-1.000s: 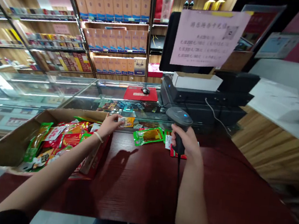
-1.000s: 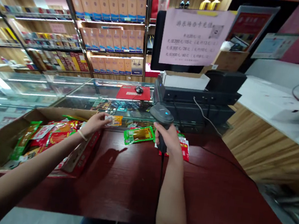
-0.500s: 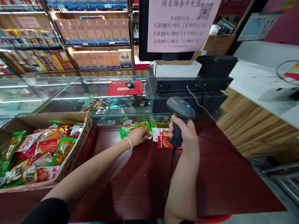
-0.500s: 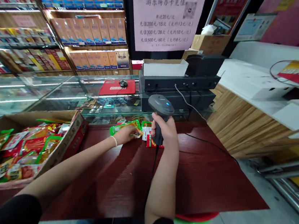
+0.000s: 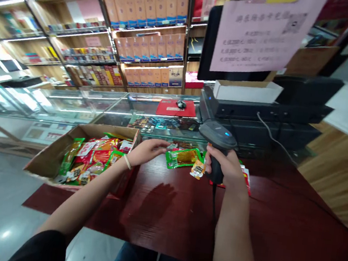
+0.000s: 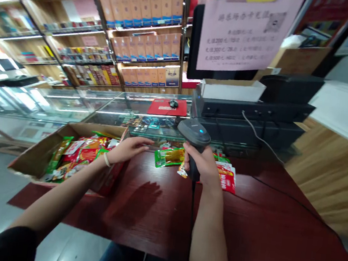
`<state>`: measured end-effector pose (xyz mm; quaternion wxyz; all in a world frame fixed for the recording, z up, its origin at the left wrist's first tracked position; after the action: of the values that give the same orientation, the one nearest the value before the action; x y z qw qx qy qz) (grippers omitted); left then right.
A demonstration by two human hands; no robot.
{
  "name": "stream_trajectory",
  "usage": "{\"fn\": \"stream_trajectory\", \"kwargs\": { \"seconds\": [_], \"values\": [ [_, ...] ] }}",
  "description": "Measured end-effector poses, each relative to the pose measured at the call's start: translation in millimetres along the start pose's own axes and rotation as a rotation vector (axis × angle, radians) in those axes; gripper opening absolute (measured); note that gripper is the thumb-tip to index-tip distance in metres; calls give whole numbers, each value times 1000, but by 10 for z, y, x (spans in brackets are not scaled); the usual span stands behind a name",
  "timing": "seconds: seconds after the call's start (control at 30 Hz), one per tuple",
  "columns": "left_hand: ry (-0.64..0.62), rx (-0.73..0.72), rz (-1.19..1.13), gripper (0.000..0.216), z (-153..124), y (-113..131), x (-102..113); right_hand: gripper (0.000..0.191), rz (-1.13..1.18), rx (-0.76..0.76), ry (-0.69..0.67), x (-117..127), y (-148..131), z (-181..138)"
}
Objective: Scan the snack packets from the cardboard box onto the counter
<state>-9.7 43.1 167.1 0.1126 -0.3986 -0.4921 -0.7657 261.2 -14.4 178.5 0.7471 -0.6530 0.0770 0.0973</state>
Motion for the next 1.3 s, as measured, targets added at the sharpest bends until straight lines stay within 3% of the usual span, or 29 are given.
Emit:
{"fn": "stream_trajectory", "kwargs": {
  "seconds": [0.2, 0.37, 0.47, 0.6, 0.8, 0.93, 1.07, 1.2, 1.3],
  "values": [
    [283, 301, -82, 36, -715, -587, 814, 31, -58, -9, -168, -616, 255, -45],
    [435, 470, -230, 48, -1242, -1196, 1141, 35, -110, -71, -295, -1086, 489, -98],
    [439, 538, -253, 49, -1431, -1479, 1141, 33, -105, -124, -329, -1296, 595, -104],
    [315, 627, -161, 44, -1522, -1655, 1067, 35, -184, -161, -385, -1485, 722, -81],
    [239, 626, 283, 48, -1515, -1548, 1019, 37, -224, -193, -462, -1651, 884, 10],
    [121, 623, 386, 47, -1493, -1507, 949, 35, -215, -185, -470, -1725, 955, 80],
    [31, 574, 318, 40, -1504, -1519, 932, 33, -181, -181, -458, -1732, 1028, 149],
    [-6, 569, 82, 36, -1539, -1502, 948, 34, -154, -180, -438, -1690, 1064, 198],
    [-20, 620, -130, 44, -1565, -1505, 945, 36, -154, -188, -417, -1668, 1033, 205]
  ]
}}
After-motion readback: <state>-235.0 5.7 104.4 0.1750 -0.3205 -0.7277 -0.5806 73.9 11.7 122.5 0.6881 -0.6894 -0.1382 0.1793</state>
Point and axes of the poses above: each hand's wrist, its own z-axis towards the middle knuckle, its own x-axis out of the back of the hand, y = z × x, the point moved 1 cm from there along z, towards the middle knuckle, and after that the axes turned 4 degrees about x, right-handed, at the moved point
